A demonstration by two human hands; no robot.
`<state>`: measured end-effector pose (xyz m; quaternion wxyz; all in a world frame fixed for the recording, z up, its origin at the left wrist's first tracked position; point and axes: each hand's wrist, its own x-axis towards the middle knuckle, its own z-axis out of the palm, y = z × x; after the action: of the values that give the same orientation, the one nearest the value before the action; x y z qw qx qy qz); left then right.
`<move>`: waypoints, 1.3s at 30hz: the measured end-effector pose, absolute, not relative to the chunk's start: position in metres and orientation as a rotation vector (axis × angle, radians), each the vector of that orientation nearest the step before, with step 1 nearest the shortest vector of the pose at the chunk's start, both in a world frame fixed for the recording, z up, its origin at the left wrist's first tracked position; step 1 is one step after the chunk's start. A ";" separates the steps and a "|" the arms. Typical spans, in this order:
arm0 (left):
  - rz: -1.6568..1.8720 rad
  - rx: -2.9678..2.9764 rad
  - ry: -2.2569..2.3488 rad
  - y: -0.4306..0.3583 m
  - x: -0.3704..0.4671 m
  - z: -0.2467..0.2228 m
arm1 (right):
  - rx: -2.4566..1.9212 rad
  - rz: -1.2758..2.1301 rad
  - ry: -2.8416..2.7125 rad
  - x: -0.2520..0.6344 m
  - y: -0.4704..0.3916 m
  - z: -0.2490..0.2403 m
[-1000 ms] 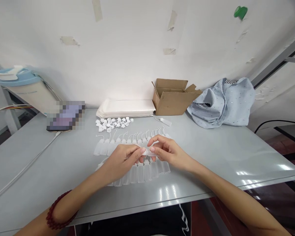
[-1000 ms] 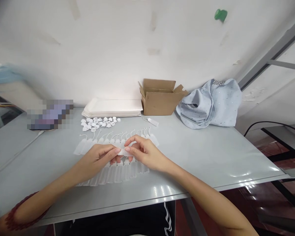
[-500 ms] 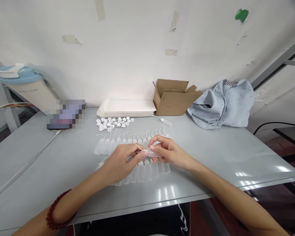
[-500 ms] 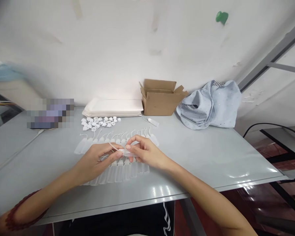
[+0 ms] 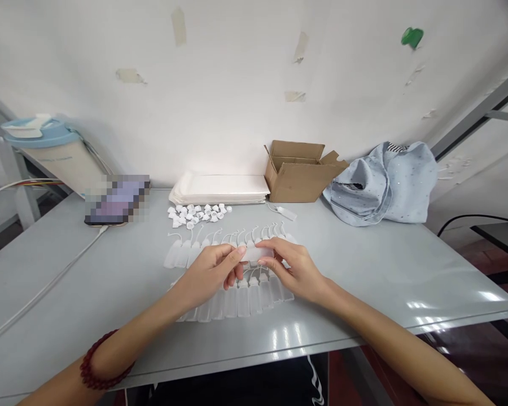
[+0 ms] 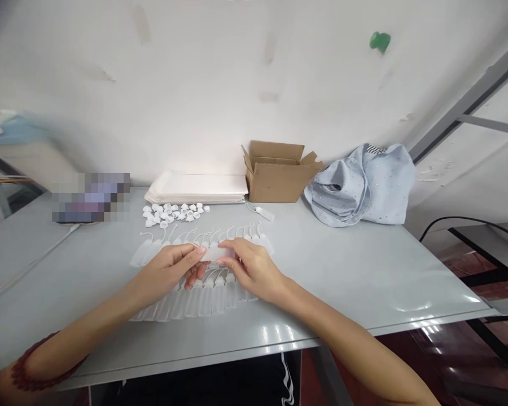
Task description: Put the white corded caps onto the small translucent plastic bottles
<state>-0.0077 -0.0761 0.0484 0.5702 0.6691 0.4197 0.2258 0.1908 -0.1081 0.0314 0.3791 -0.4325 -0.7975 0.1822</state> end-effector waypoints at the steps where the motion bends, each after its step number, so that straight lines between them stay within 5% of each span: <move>1: 0.533 1.578 0.984 -0.077 -0.008 0.048 | -1.088 0.441 -2.044 0.191 -0.108 0.031; 13: 0.924 2.177 0.953 -0.081 -0.011 0.039 | -1.191 0.789 -1.871 0.189 -0.111 0.040; 25: 0.596 1.761 0.841 -0.085 -0.013 0.047 | -1.064 0.656 -1.884 0.191 -0.110 0.037; 39: 0.999 2.649 0.617 -0.078 -0.012 0.024 | -1.280 1.152 -1.661 0.189 -0.110 0.043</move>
<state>-0.0124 -0.0784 0.0237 0.1218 0.9074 0.2113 0.3423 0.1886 -0.1105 0.0427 0.3659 -0.4979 -0.6460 0.4482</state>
